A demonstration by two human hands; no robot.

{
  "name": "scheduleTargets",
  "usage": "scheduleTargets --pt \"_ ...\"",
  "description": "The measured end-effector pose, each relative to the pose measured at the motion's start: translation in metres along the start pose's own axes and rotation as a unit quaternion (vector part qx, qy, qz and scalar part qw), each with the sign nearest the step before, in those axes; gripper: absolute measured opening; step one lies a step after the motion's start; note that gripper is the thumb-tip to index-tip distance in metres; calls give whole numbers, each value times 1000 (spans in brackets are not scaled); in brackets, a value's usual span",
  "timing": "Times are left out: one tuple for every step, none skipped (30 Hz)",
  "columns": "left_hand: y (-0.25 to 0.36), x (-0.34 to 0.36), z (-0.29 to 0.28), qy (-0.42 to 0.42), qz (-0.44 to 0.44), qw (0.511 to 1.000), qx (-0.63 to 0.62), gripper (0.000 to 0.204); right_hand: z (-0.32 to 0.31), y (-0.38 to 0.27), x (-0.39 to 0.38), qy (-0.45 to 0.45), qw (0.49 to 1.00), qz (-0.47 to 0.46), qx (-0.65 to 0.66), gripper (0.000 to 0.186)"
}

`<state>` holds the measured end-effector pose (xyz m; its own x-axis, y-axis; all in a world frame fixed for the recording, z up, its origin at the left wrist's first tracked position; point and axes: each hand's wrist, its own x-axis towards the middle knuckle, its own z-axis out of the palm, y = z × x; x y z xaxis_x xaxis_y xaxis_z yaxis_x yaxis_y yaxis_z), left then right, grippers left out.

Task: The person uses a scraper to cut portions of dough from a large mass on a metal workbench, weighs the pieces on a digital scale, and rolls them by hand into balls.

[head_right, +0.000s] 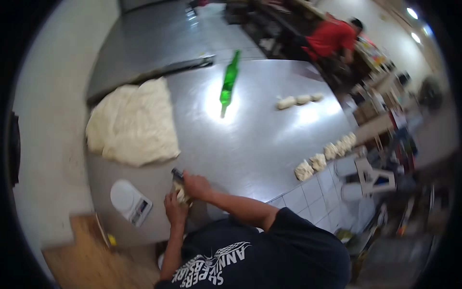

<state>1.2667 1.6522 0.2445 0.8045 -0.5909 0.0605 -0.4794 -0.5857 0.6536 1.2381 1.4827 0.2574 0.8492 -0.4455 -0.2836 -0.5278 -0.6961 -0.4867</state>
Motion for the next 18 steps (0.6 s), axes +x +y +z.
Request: scheduleTargets --pt "0 10 3 -1 3 1000 -20 56 -7 3 5 6 1000 7 10 41" --pt "1 21 8 -6 8 999 -40 54 -14 11 8 6 1000 13 20 43" --pt "-4 24 13 -8 7 998 -68 53 -9 23 6 8 999 22 46 45" --pt "-5 28 11 -3 -3 996 -94 51 -7 28 7 3 997 21 70 47" --pt "-6 36 12 0 13 994 -105 49 -7 34 11 -5 996 14 91 49" --pt "-20 32 8 2 18 994 -107 47 7 33 12 -7 994 34 102 52" --pt "-34 28 4 8 18 994 -109 45 13 42 18 -8 993 37 115 56" --pt "-41 27 -2 13 21 990 -138 44 27 49 24 -25 990 31 137 59" --pt "-48 27 -9 37 9 986 -163 43 36 44 27 -18 988 47 148 62" --pt "-53 27 -15 55 35 982 -178 42 43 48 21 9 982 38 185 63" --pt "-53 27 -21 55 44 979 -190 41 41 54 17 9 972 48 231 60" --pt "-47 33 -22 66 65 974 -206 42 42 73 15 28 961 55 268 50" --pt "-47 36 -33 60 78 981 -166 40 30 71 6 -22 920 65 385 41" --pt "-45 33 -40 49 43 981 -181 40 13 60 0 -19 929 81 360 36" --pt "-43 37 -47 35 24 977 -208 39 15 62 -4 44 920 89 379 39" --pt "-49 33 -60 43 26 978 -203 39 10 52 -10 35 892 110 438 39" --pt "-53 28 -72 46 32 979 -197 38 18 50 -9 23 897 102 429 39" --pt "-54 26 -85 45 44 979 -195 38 19 49 -9 20 902 95 421 39"
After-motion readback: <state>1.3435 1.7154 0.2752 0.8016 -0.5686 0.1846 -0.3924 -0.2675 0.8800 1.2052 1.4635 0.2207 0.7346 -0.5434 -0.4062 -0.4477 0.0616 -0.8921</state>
